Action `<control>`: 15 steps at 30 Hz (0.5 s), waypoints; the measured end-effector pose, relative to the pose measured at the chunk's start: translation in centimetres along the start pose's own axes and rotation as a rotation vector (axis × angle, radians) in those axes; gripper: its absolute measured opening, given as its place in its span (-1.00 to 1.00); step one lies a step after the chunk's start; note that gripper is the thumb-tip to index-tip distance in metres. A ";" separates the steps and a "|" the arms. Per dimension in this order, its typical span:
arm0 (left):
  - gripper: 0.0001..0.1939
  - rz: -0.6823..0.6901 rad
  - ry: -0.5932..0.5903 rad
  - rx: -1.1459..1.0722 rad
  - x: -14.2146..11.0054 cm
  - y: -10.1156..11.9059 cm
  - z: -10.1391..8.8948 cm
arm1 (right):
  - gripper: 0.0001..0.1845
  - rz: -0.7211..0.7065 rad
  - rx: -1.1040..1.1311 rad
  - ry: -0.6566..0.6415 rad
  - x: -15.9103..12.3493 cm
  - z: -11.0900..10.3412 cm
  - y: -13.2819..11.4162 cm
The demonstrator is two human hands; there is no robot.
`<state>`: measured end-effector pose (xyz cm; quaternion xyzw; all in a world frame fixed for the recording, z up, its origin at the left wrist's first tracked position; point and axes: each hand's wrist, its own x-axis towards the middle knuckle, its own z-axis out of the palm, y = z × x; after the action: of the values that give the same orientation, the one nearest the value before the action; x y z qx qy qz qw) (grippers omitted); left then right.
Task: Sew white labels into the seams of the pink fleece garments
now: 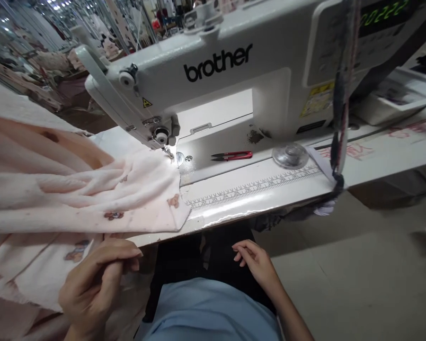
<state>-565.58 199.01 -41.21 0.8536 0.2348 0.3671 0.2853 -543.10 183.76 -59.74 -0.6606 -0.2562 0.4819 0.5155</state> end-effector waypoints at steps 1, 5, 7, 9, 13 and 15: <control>-0.73 -0.004 0.037 0.004 0.1 -0.1 0.1 | -0.51 0.014 0.008 -0.012 0.1 -0.3 0.0; -0.73 0.028 0.163 0.054 1.2 -0.8 1.2 | -0.56 0.080 0.035 -0.048 -0.2 -1.1 0.3; -0.73 0.050 0.185 0.071 1.9 -1.6 2.0 | -0.58 0.112 0.050 -0.051 -0.4 -1.2 0.6; -0.74 0.020 0.185 0.085 2.6 -2.7 2.9 | -0.59 0.136 0.071 -0.047 -0.6 -1.3 0.8; -0.77 -0.036 0.078 0.135 3.3 -4.2 3.9 | -0.53 0.177 0.122 0.012 -0.6 -1.9 1.4; -0.78 -0.024 0.042 0.155 3.6 -4.3 3.9 | -0.51 0.199 0.138 0.095 -0.8 -2.7 2.6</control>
<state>-561.20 203.11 -44.55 0.8624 0.2787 0.3621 0.2178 -541.42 181.09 -61.85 -0.6677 -0.1308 0.5155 0.5209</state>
